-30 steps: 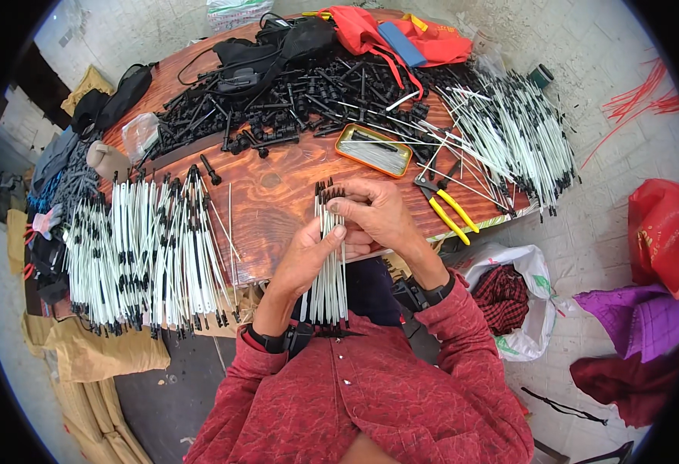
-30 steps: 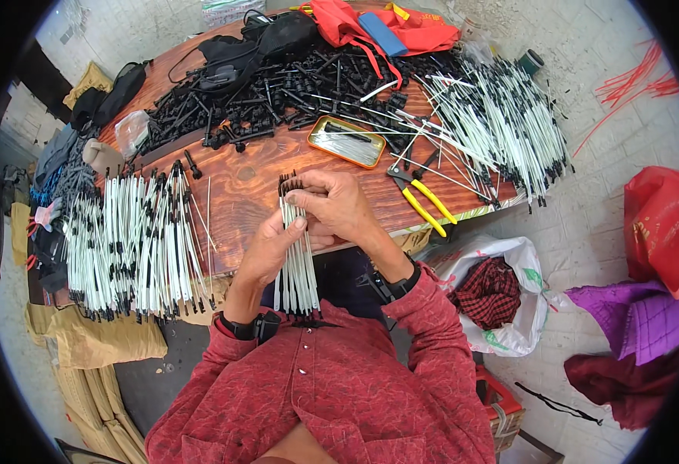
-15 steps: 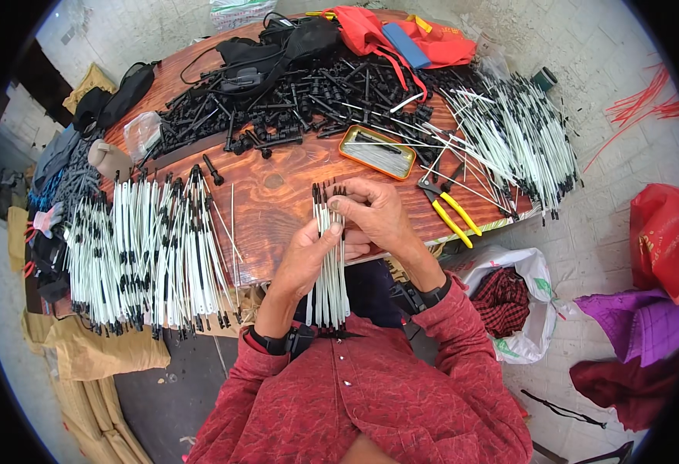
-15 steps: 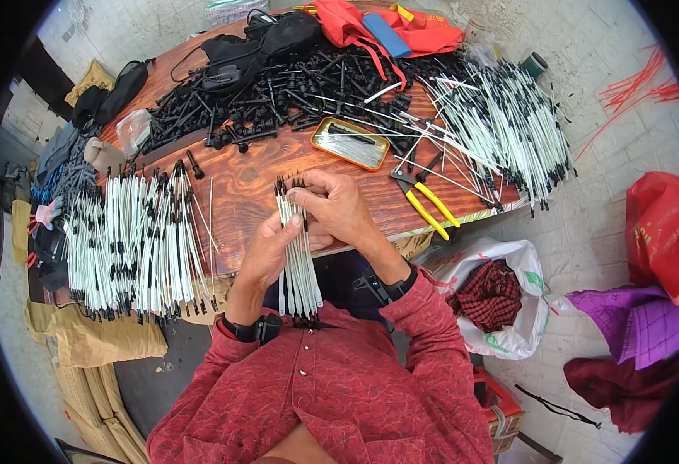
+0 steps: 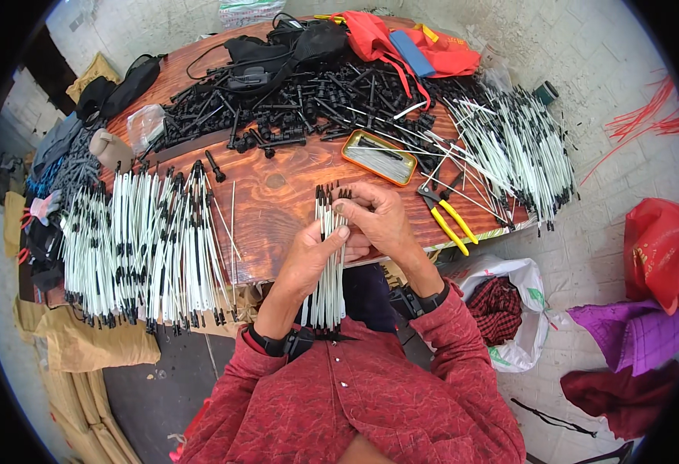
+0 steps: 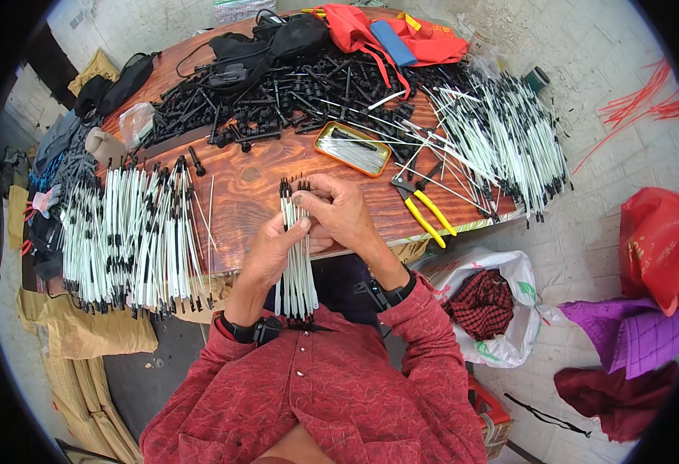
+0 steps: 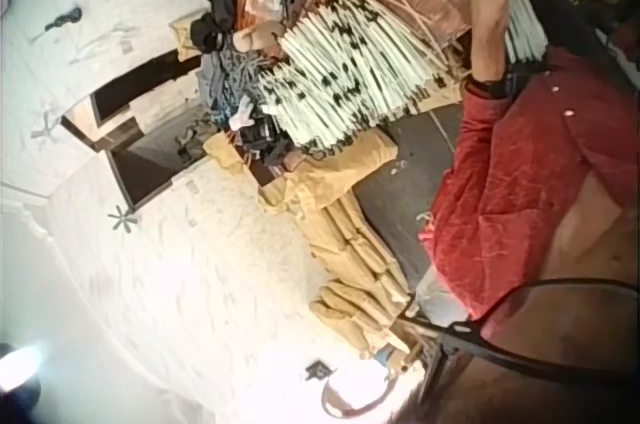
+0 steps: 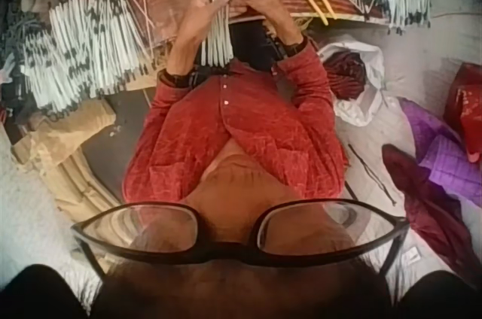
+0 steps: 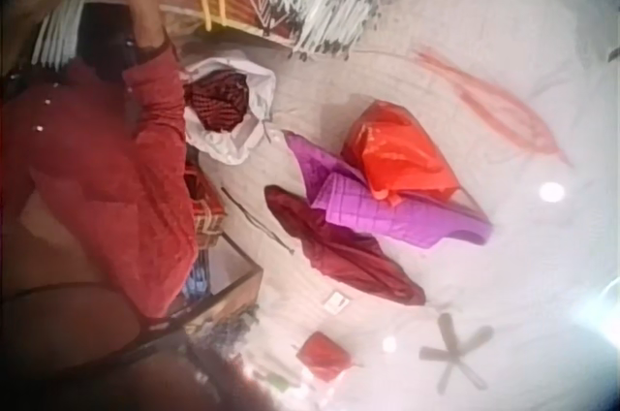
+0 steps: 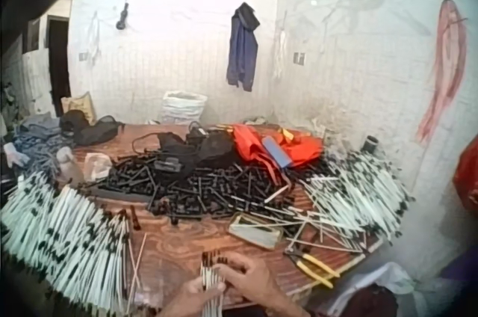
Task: Assembling black connectors onto white rods and organizing them into bundles.
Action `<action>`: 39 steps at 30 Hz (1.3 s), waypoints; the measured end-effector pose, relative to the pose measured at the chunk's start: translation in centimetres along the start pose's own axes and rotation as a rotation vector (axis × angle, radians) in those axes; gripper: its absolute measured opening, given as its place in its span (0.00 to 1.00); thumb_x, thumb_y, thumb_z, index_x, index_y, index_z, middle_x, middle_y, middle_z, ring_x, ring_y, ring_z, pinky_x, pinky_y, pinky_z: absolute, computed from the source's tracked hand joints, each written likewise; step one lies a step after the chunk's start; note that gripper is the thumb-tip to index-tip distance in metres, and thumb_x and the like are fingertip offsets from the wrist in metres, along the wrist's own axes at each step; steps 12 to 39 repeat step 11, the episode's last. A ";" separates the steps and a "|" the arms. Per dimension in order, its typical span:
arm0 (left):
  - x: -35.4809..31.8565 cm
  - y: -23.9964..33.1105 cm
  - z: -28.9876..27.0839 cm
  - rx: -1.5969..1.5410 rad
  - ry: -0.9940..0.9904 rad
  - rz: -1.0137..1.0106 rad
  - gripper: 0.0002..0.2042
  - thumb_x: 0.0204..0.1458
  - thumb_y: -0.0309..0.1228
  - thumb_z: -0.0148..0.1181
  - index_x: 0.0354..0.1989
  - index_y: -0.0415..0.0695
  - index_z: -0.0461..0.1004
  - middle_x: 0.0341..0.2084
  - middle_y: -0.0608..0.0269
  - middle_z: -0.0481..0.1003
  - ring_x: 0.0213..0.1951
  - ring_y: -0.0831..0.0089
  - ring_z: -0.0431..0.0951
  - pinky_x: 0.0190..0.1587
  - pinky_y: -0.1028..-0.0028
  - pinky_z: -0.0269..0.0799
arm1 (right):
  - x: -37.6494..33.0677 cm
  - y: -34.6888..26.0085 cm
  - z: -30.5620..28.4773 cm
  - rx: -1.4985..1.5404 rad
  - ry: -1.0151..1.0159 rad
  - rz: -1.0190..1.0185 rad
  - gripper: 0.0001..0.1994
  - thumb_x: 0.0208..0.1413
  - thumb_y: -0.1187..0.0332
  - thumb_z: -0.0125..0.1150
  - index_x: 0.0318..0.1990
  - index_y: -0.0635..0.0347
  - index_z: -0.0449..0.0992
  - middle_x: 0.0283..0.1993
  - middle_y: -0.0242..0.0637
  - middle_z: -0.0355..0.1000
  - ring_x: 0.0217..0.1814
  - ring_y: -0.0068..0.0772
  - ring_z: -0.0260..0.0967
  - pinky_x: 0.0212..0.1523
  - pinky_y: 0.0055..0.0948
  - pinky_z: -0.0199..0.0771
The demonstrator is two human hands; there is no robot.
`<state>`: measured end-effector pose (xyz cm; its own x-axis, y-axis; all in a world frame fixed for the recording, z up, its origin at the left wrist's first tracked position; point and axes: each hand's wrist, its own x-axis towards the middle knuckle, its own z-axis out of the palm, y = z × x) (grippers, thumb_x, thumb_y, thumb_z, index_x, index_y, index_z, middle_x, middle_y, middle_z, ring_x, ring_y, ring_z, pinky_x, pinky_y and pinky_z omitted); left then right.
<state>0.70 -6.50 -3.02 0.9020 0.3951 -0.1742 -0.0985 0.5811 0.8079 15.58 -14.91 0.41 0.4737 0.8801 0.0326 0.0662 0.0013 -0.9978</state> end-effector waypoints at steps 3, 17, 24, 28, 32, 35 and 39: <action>0.0 -0.3 -0.4 -0.013 -0.031 -0.009 0.21 0.69 0.33 0.57 0.63 0.31 0.67 0.51 0.48 0.78 0.48 0.60 0.85 0.55 0.60 0.84 | -0.1 -0.1 0.0 -0.016 -0.006 -0.011 0.13 0.63 0.73 0.66 0.52 0.69 0.81 0.44 0.37 0.83 0.46 0.22 0.80 0.48 0.24 0.79; -0.1 0.0 -0.3 0.020 0.024 -0.007 0.24 0.67 0.36 0.60 0.65 0.33 0.67 0.47 0.43 0.81 0.49 0.55 0.85 0.54 0.62 0.83 | 0.6 -0.2 -3.9 -0.174 0.003 -0.161 0.14 0.66 0.68 0.63 0.56 0.63 0.81 0.49 0.42 0.84 0.50 0.28 0.80 0.54 0.30 0.78; -0.1 0.0 -0.3 0.020 0.024 -0.007 0.24 0.67 0.36 0.60 0.65 0.33 0.67 0.47 0.43 0.81 0.49 0.55 0.85 0.54 0.62 0.83 | 0.6 -0.2 -3.9 -0.174 0.003 -0.161 0.14 0.66 0.68 0.63 0.56 0.63 0.81 0.49 0.42 0.84 0.50 0.28 0.80 0.54 0.30 0.78; -0.1 0.0 -0.3 0.020 0.024 -0.007 0.24 0.67 0.36 0.60 0.65 0.33 0.67 0.47 0.43 0.81 0.49 0.55 0.85 0.54 0.62 0.83 | 0.6 -0.2 -3.9 -0.174 0.003 -0.161 0.14 0.66 0.68 0.63 0.56 0.63 0.81 0.49 0.42 0.84 0.50 0.28 0.80 0.54 0.30 0.78; -0.1 0.0 -0.3 0.020 0.024 -0.007 0.24 0.67 0.36 0.60 0.65 0.33 0.67 0.47 0.43 0.81 0.49 0.55 0.85 0.54 0.62 0.83 | 0.6 -0.2 -3.9 -0.174 0.003 -0.161 0.14 0.66 0.68 0.63 0.56 0.63 0.81 0.49 0.42 0.84 0.50 0.28 0.80 0.54 0.30 0.78; -0.1 0.0 -0.3 0.020 0.024 -0.007 0.24 0.67 0.36 0.60 0.65 0.33 0.67 0.47 0.43 0.81 0.49 0.55 0.85 0.54 0.62 0.83 | 0.6 -0.2 -3.9 -0.174 0.003 -0.161 0.14 0.66 0.68 0.63 0.56 0.63 0.81 0.49 0.42 0.84 0.50 0.28 0.80 0.54 0.30 0.78; -0.1 0.0 -0.3 0.020 0.024 -0.007 0.24 0.67 0.36 0.60 0.65 0.33 0.67 0.47 0.43 0.81 0.49 0.55 0.85 0.54 0.62 0.83 | 0.6 -0.2 -3.9 -0.174 0.003 -0.161 0.14 0.66 0.68 0.63 0.56 0.63 0.81 0.49 0.42 0.84 0.50 0.28 0.80 0.54 0.30 0.78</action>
